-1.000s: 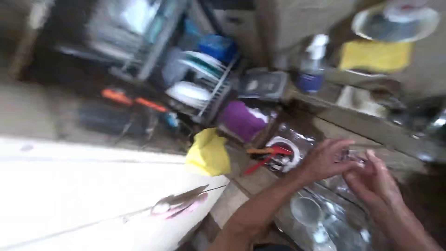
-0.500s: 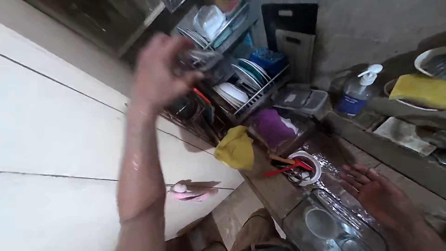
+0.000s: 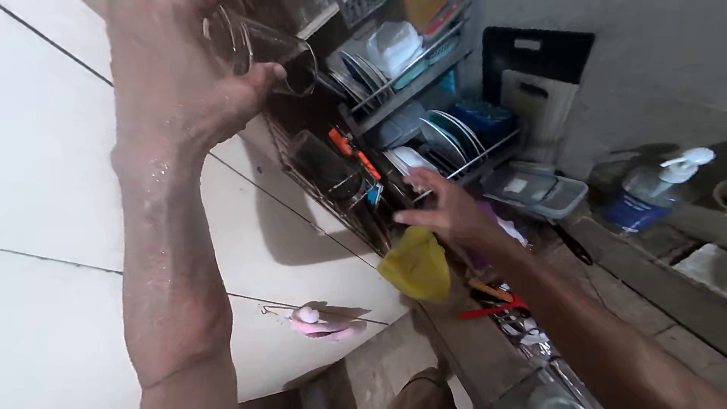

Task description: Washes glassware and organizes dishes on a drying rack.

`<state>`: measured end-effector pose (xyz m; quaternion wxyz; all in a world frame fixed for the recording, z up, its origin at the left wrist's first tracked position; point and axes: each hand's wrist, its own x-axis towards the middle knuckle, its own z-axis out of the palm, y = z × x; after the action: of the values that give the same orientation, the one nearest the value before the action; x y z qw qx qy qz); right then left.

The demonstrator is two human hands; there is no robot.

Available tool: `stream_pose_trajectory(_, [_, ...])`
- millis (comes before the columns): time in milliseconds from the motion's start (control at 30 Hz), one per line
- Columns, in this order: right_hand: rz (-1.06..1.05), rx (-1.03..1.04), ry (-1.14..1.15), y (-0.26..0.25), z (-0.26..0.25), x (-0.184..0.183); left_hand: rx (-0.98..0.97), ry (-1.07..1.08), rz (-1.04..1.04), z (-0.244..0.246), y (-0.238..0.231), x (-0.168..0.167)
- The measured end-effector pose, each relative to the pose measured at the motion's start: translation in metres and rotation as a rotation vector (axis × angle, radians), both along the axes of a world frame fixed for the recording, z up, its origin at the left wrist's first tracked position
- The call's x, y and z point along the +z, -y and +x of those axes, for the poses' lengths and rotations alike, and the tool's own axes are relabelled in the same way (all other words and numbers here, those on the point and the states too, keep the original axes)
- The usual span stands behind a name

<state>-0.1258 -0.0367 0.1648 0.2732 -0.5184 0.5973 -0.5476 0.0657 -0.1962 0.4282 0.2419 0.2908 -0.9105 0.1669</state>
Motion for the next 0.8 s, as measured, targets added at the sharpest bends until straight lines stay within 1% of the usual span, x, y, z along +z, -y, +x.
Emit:
stream_pose_trajectory(67, [-0.089, -0.04, -0.132, 0.064, 0.016, 0.026, 0.066, -0.031, -0.091, 0.009, 0.011, 0.001])
stream_pose_trajectory(100, [-0.106, -0.059, -0.196, 0.091, 0.023, 0.037, 0.058, -0.043, -0.164, 0.016, 0.025, 0.0])
stream_pose_trajectory(133, [-0.104, -0.07, -0.259, 0.116, 0.029, 0.045, 0.022, -0.063, -0.277, 0.028, 0.052, -0.004])
stream_pose_trajectory(167, [-0.095, -0.073, -0.313, 0.136, 0.034, 0.05, -0.008, -0.081, -0.399, 0.044, 0.091, -0.009])
stream_pose_trajectory(200, [-0.082, -0.072, -0.369, 0.153, 0.039, 0.054, -0.034, -0.095, -0.469, 0.059, 0.123, -0.012])
stream_pose_trajectory(233, [-0.067, -0.074, -0.428, 0.168, 0.043, 0.055, -0.05, -0.101, -0.495, 0.07, 0.142, -0.014])
stream_pose_trajectory(267, [-0.046, -0.074, -0.485, 0.179, 0.046, 0.056, -0.047, -0.097, -0.5, 0.079, 0.152, -0.015])
stream_pose_trajectory(333, [0.014, -0.07, -0.594, 0.195, 0.053, 0.057, -0.034, -0.083, -0.485, 0.095, 0.157, -0.018])
stream_pose_trajectory(400, [0.083, -0.076, -0.679, 0.204, 0.055, 0.058, -0.054, -0.058, -0.446, 0.099, 0.159, -0.019])
stream_pose_trajectory(500, [0.168, -0.036, -0.748, 0.207, 0.048, 0.063, -0.186, 0.003, -0.296, 0.086, 0.162, -0.012])
stream_pose_trajectory(567, [0.191, -0.002, -0.76, 0.207, 0.042, 0.06, -0.289, 0.052, -0.185, 0.081, 0.177, -0.018])
stream_pose_trajectory(633, [0.166, -0.003, -0.754, 0.209, 0.038, 0.053, -0.321, 0.076, -0.13, 0.078, 0.19, -0.028])
stream_pose_trajectory(733, [0.08, -0.024, -0.809, 0.214, 0.037, 0.044, -0.367, 0.009, -0.148, 0.075, 0.185, -0.024])
stream_pose_trajectory(800, [0.013, -0.049, -0.807, 0.215, 0.037, 0.039, -0.374, 0.091, -0.142, 0.062, 0.19, -0.024])
